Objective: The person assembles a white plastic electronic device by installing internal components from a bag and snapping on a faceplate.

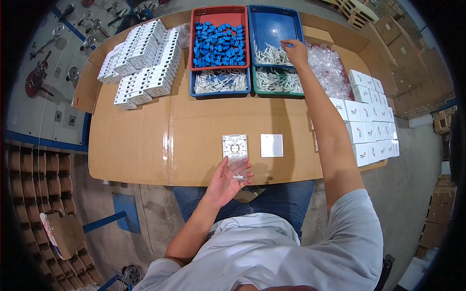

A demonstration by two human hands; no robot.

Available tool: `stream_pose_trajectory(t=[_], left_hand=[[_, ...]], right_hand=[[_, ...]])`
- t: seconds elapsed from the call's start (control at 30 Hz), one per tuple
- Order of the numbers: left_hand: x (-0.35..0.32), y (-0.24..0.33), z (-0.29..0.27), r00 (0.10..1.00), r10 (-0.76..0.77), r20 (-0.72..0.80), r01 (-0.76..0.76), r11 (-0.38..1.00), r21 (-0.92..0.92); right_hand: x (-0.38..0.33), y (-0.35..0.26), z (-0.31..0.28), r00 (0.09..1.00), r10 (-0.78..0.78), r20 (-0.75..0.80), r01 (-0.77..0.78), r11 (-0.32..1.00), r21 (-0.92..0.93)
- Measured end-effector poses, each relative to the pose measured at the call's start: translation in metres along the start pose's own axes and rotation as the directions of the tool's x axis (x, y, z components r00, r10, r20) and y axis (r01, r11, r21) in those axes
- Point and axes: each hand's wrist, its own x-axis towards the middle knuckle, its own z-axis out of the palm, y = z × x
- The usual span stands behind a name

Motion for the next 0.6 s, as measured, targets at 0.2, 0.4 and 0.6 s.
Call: stream_pose_trajectory(t=[0.2,0.4,0.6], left_hand=[[0.001,0.002,-0.001,1.0,0.002,0.012,-0.002,1.0,-0.001],[0.001,0.005,0.003,1.0,0.008,0.02,-0.008,1.0,0.006],[0.004,0.009,0.009,1.0,0.016,0.023,-0.017,1.0,0.007]], right_hand=[[-0.004,-0.012,-0.012,0.966,0.242,0.096,-0.259,0.928,0.267],[-0.029,-0.013,-0.025,0.936,0.324,0.139,-0.351,0.823,0.446],[-0.087,-0.039,-0.05,0.932,0.279,0.231,-0.362,0.733,0.576]])
